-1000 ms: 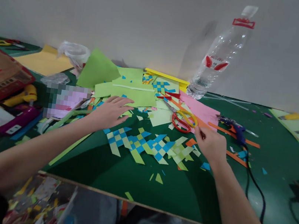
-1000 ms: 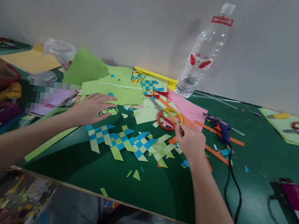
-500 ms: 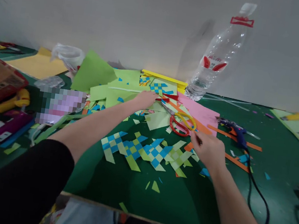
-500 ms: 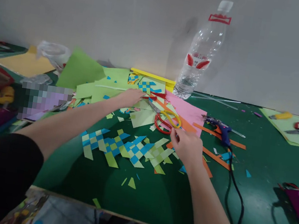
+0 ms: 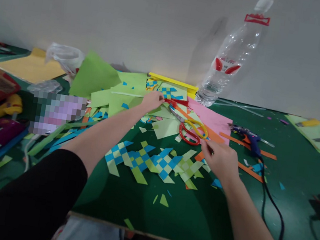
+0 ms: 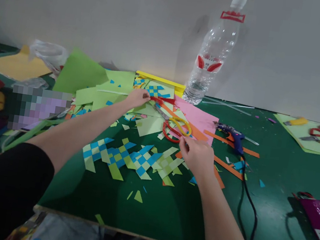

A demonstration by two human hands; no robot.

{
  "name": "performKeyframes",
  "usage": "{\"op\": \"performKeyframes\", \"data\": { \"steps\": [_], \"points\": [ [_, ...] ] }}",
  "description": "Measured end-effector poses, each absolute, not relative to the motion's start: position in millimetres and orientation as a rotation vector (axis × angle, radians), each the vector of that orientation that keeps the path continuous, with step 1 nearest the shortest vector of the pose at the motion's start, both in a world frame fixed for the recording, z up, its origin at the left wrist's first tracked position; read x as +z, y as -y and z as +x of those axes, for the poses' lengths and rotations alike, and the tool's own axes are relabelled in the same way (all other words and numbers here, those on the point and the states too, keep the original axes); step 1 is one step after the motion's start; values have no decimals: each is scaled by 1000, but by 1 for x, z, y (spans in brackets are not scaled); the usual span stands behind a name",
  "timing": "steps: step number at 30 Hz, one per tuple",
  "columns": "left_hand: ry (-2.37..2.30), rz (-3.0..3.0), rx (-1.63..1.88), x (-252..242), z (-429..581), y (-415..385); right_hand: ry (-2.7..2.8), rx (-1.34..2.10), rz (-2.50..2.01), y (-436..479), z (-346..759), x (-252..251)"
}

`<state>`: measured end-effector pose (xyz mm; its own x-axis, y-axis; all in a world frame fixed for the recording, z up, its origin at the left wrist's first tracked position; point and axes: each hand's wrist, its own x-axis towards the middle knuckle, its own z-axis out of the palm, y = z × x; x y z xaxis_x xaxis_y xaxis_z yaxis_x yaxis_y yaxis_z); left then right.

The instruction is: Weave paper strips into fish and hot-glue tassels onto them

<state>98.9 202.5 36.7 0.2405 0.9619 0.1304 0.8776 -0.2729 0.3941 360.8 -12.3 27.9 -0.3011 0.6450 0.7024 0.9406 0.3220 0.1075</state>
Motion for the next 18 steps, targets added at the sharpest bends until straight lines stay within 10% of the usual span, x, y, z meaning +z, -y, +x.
{"op": "performKeyframes", "data": {
  "steps": [18],
  "points": [
    [-1532, 1694, 1015, 61, 57, -207, 2027, -636, -1426, 11, 363, 24]
  ]
}}
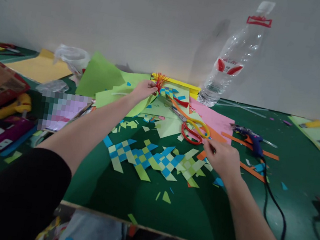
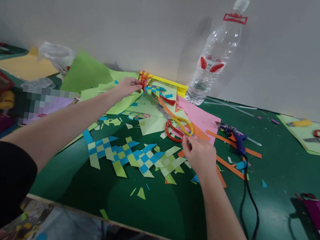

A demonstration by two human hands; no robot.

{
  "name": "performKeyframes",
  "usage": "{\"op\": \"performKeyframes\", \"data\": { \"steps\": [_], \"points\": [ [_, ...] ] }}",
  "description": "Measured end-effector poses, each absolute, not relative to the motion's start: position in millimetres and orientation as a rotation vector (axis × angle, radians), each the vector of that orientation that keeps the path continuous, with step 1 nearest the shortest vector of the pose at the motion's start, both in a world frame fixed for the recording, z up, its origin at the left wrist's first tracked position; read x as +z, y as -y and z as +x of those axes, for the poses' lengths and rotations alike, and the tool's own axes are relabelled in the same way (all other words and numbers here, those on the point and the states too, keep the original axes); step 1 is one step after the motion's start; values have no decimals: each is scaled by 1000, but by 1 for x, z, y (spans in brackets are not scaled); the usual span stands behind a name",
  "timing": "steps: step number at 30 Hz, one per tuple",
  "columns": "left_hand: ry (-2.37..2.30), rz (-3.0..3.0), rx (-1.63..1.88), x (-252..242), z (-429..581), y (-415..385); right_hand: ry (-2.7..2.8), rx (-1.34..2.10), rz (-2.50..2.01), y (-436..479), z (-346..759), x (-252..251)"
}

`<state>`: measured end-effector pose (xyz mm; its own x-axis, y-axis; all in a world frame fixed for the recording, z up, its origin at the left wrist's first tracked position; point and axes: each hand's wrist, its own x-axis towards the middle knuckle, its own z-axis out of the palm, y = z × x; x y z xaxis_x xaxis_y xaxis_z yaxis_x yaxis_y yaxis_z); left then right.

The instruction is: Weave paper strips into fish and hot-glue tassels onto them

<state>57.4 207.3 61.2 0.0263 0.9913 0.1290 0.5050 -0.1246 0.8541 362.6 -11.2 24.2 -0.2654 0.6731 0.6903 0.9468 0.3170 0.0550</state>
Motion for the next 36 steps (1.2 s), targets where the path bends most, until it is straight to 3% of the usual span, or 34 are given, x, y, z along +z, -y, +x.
{"op": "performKeyframes", "data": {
  "steps": [12, 23, 36],
  "points": [
    [-1455, 2129, 638, 55, 45, -188, 2043, -541, -1529, 13, 363, 28],
    [-1293, 2859, -135, 46, -3, -162, 2068, -541, -1499, 13, 364, 29],
    [-1671, 2864, -44, 60, -26, -142, 2068, -505, -1496, 14, 364, 31]
  ]
}}
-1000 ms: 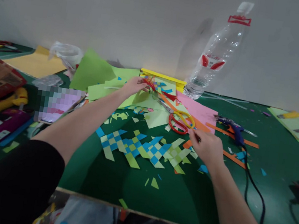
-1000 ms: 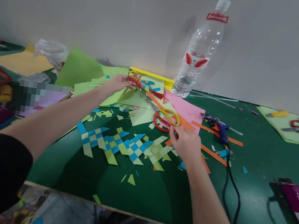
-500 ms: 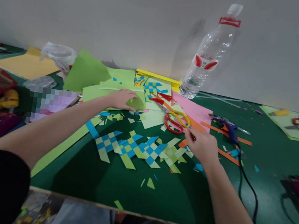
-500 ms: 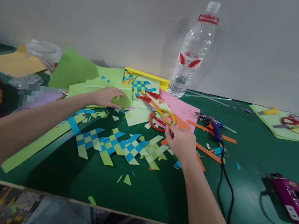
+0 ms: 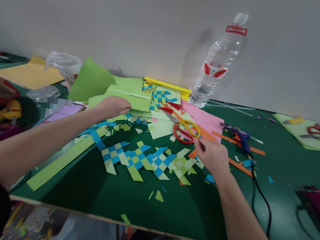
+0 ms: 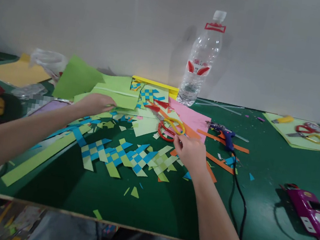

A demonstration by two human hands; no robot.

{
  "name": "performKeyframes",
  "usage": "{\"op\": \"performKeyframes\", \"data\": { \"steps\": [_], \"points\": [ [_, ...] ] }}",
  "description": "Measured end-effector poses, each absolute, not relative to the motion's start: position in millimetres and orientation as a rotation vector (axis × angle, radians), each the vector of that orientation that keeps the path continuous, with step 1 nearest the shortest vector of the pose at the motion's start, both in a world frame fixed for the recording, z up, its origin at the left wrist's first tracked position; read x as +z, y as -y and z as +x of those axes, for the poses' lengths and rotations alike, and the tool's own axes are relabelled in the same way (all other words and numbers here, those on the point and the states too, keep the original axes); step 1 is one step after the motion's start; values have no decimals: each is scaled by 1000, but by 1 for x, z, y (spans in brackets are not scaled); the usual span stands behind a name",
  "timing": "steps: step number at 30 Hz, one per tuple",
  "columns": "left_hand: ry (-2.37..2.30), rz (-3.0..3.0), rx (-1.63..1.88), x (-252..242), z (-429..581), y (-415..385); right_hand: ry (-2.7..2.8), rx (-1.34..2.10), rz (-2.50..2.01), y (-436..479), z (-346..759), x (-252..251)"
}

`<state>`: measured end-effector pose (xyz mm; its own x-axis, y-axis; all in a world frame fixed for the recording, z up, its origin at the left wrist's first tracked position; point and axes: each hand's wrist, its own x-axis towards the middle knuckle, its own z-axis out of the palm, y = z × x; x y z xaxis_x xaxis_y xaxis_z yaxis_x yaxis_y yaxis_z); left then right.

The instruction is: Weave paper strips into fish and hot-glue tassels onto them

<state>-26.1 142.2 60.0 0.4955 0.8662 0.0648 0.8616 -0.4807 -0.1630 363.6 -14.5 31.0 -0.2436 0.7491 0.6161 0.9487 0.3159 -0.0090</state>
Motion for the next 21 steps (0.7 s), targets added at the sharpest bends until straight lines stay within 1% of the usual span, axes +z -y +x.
{"op": "performKeyframes", "data": {
  "steps": [7, 12, 14, 16, 18, 21],
  "points": [
    [1826, -2112, -335, 109, -32, -143, 2058, -551, -1484, 14, 363, 30],
    [1801, -1966, -830, 137, -38, -147, 2064, -571, -1478, 14, 364, 29],
    [1753, -1968, -937, 140, -35, -144, 2063, -568, -1472, 14, 363, 29],
    [1726, -1998, -939, 136, -27, -139, 2056, -571, -1446, 14, 363, 29],
    [1702, -2093, -861, 126, -17, -135, 2048, -577, -1422, 14, 363, 30],
    [1657, -2341, -616, 99, 0, -129, 2057, -584, -1414, 14, 362, 30]
  ]
}}
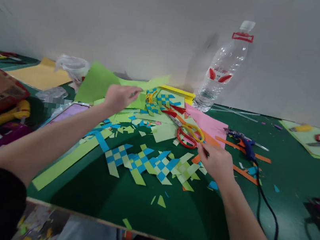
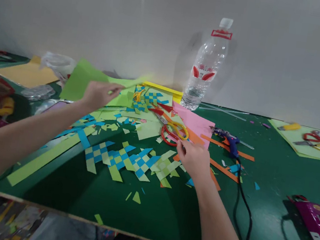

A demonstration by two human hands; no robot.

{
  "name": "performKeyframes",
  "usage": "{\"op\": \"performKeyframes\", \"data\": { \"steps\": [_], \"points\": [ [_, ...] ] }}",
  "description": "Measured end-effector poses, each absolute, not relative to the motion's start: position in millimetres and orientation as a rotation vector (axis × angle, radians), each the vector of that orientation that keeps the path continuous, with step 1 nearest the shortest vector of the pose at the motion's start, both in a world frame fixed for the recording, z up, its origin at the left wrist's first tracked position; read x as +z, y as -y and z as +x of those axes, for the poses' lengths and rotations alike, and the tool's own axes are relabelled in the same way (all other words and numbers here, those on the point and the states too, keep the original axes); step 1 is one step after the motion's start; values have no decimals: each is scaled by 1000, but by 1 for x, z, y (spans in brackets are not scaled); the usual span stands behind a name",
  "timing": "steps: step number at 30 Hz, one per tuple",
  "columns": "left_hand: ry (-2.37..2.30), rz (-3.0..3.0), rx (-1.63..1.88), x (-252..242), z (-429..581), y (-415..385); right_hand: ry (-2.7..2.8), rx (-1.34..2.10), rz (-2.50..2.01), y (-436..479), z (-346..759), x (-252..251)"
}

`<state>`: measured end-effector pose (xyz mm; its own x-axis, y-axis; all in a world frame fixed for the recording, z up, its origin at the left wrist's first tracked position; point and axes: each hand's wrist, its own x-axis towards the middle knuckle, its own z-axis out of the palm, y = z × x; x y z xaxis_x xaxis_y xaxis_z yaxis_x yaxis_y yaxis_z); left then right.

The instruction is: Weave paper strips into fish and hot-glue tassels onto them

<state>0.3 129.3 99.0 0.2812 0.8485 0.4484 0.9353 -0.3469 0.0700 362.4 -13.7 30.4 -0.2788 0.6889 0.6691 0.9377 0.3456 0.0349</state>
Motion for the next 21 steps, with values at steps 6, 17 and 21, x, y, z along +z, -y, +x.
{"op": "performKeyframes", "data": {
  "steps": [6, 17, 21],
  "points": [
    [1356, -2789, -187, 49, 27, -118, 2081, -675, -1359, 14, 363, 32],
    [1574, -2642, -170, 57, 32, -195, 2116, -621, -1364, 14, 365, 30],
    [1623, -2651, -110, 43, 35, -224, 2135, -631, -1323, 14, 364, 32]
  ]
}}
